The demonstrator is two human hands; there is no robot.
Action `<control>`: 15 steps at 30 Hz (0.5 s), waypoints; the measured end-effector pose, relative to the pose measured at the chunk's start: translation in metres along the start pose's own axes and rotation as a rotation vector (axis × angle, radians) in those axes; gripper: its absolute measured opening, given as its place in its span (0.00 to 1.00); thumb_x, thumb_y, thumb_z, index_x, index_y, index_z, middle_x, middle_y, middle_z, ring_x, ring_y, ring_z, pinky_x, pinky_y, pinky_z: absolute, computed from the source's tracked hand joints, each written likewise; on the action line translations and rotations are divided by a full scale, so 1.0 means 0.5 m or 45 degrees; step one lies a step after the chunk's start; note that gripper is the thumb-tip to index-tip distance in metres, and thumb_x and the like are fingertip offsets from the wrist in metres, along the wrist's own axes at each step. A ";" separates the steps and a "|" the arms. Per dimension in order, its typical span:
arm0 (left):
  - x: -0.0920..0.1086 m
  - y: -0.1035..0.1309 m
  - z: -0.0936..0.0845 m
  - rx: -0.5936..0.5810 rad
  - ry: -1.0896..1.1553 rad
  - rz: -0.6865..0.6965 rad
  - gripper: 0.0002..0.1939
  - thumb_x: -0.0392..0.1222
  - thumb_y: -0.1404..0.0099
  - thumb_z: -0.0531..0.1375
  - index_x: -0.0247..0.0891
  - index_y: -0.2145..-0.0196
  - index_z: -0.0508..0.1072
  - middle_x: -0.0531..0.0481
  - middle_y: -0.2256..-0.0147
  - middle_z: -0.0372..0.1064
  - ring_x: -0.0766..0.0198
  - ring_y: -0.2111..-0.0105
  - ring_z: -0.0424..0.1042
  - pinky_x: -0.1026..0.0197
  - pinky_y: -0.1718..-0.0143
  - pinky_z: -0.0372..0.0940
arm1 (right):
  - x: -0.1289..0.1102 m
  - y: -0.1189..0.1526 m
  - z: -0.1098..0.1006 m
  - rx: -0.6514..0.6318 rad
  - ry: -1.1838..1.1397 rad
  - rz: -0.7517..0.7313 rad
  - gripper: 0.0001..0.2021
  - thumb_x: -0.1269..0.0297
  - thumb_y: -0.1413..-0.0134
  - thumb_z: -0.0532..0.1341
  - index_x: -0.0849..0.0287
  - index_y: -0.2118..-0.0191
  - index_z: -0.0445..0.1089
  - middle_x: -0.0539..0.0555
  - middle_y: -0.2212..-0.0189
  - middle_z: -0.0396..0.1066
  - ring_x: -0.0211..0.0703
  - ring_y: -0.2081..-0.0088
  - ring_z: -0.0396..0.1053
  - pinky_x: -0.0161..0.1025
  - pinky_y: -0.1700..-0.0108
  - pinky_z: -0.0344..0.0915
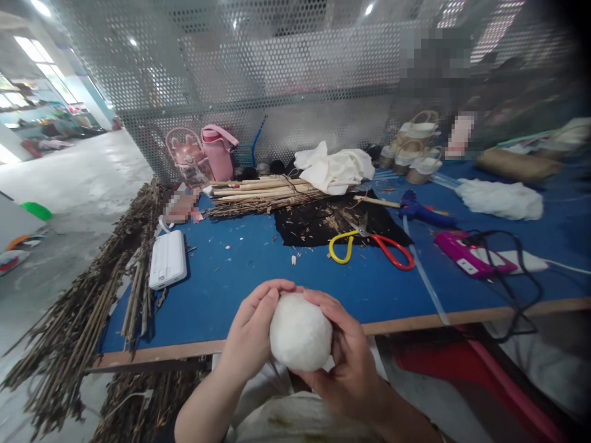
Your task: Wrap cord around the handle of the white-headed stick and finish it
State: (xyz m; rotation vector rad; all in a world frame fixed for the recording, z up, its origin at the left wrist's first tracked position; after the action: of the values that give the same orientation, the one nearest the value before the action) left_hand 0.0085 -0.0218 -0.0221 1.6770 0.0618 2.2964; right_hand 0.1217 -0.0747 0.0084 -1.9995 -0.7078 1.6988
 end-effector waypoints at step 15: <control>-0.006 0.035 0.046 -0.232 -0.153 0.380 0.38 0.43 0.41 0.61 0.43 0.41 0.43 0.39 0.44 0.54 0.56 0.52 0.65 0.54 0.51 0.62 | 0.047 -0.038 -0.007 -0.099 -0.454 0.508 0.31 0.63 0.48 0.60 0.49 0.40 0.49 0.58 0.37 0.47 0.54 0.40 0.54 0.51 0.44 0.59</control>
State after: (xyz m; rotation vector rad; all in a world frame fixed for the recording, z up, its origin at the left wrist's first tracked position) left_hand 0.0272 -0.0426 -0.0139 1.8250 -0.4381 2.3132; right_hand 0.1260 -0.0453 0.0025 -2.0101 -0.5127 2.3333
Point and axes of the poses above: each hand's wrist, its own y-axis away from the middle knuckle, its own z-axis out of the palm, x = y × z, the point moved 10 cm from there along -y, towards the middle knuckle
